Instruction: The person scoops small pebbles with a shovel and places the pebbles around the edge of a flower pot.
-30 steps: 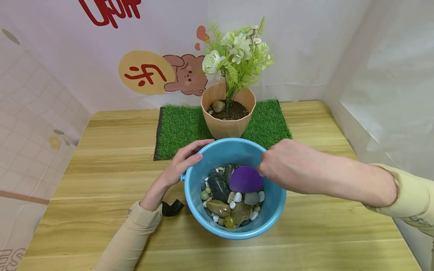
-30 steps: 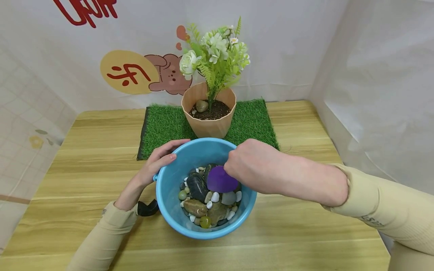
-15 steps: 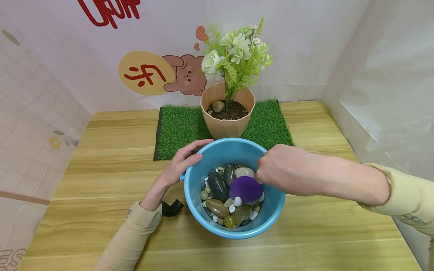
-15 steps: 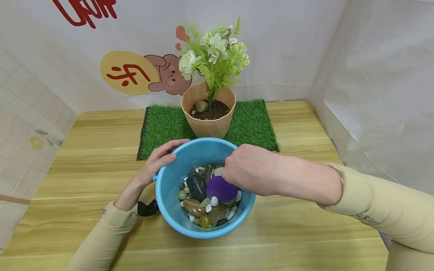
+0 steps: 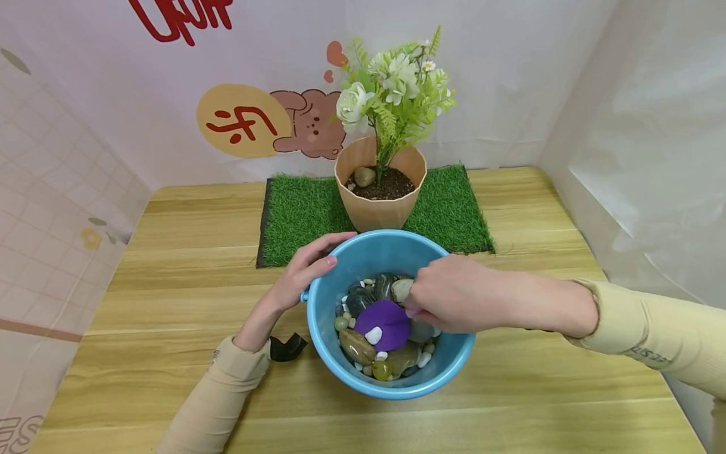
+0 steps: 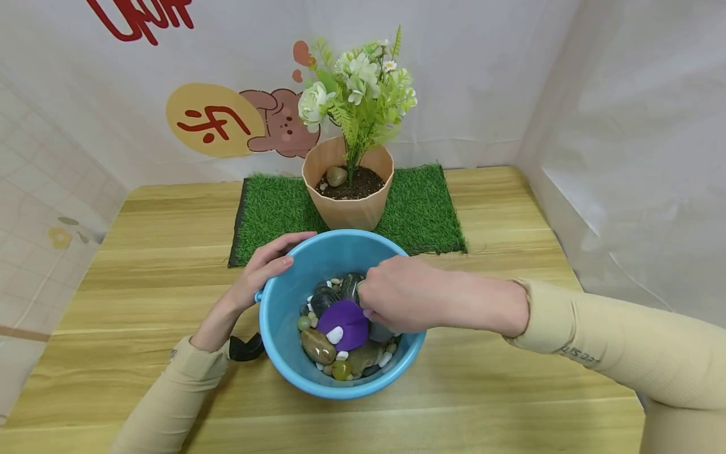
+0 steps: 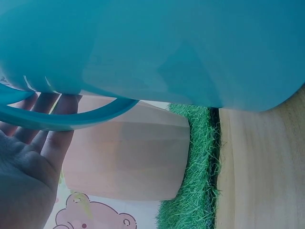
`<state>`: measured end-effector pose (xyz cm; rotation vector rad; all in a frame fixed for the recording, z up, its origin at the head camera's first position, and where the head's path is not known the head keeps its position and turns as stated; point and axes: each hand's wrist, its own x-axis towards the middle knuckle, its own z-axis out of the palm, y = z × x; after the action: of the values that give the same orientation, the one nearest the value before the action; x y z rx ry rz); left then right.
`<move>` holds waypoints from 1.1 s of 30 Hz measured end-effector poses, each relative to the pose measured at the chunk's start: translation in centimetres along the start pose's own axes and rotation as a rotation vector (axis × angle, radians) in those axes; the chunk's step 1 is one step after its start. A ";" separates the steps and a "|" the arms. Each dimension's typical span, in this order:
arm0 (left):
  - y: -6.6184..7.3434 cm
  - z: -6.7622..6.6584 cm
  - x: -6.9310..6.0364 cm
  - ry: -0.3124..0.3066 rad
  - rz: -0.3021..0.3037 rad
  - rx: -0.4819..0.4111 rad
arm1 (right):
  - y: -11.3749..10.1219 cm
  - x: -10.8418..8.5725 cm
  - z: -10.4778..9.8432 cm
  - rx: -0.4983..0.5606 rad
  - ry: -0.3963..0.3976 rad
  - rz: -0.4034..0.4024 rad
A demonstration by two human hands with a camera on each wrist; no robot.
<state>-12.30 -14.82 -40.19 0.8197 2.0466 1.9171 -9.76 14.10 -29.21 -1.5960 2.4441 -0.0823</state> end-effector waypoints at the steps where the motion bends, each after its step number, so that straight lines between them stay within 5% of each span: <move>1: 0.0 0.0 0.0 0.000 -0.001 0.001 | 0.1 0.1 0.1 0.007 0.008 -0.010; 13: -0.1 0.0 0.1 -0.001 -0.004 -0.009 | 2.1 0.5 0.4 0.224 -0.063 -0.028; 24: -0.1 0.0 0.0 -0.002 -0.018 -0.007 | 2.3 0.6 0.5 0.241 -0.097 -0.083; 33: 0.0 0.0 0.0 -0.001 -0.010 -0.008 | 2.4 1.0 1.0 0.311 -0.124 -0.036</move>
<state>-12.27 -14.79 -40.18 0.8076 2.0367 1.9181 -12.12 14.23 -30.76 -1.4617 2.1829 -0.3415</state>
